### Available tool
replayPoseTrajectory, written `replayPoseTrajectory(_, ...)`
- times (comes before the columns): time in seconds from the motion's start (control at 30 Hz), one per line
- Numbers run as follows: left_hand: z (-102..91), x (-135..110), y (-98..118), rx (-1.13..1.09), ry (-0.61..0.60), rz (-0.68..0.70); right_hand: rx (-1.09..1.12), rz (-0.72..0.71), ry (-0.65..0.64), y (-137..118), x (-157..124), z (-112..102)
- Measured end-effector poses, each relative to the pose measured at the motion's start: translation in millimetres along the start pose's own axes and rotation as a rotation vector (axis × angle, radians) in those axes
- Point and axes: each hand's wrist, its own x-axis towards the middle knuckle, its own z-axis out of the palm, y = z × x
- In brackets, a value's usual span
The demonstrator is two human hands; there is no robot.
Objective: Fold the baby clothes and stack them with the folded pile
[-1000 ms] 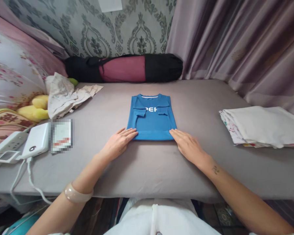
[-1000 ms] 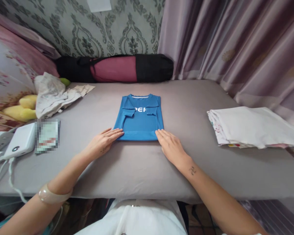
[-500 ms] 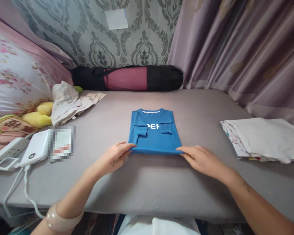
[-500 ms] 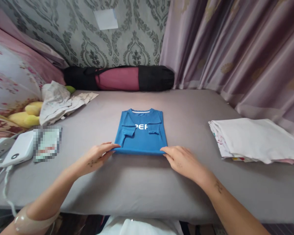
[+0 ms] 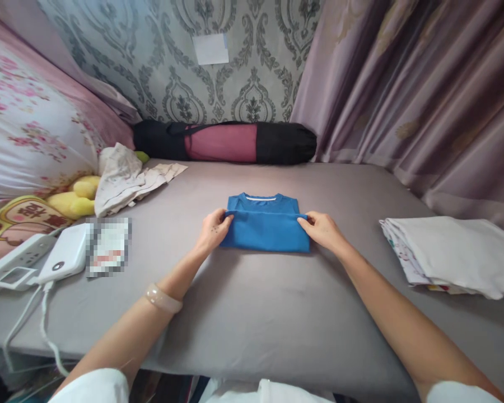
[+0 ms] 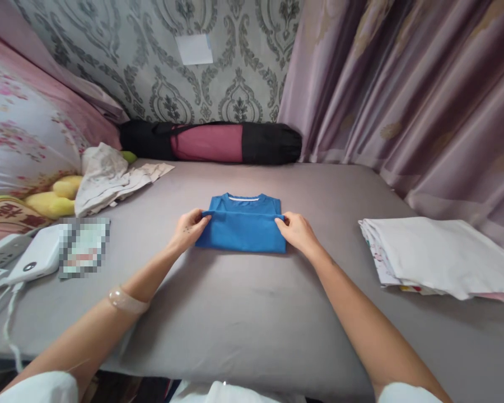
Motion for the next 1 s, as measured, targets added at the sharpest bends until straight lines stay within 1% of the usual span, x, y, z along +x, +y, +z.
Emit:
replayPoseTrajectory(0.23,14.8,36.1,5.5,0.166,0.045,-0.034,-0.132,0.121,-0.007,-1.7,44.3,14.3)
replayPoseTrajectory(0.43,28.6,61.2,-1.2,0.248,0.071,-0.036,-0.233,0.172,-0.009,-7.6,69.3,23.3)
replayPoseTrajectory(0.57,36.2,73.6,-7.5,0.273,0.086,-0.052,-0.254,0.177,0.027,-12.2,76.5,28.8)
replayPoseTrajectory(0.7,41.4,80.6,-9.9,0.311,0.085,-0.07,-0.246,0.187,0.075,-17.2,77.7,33.7)
replayPoseTrajectory(0.9,45.9,84.4,-3.2,0.36,0.066,-0.118,-0.265,0.241,0.104,-21.8,82.4,40.0)
replayPoseTrajectory(1.0,49.2,85.3,-0.5,0.414,0.077,-0.159,-0.288,0.274,0.105,-21.9,85.8,43.0)
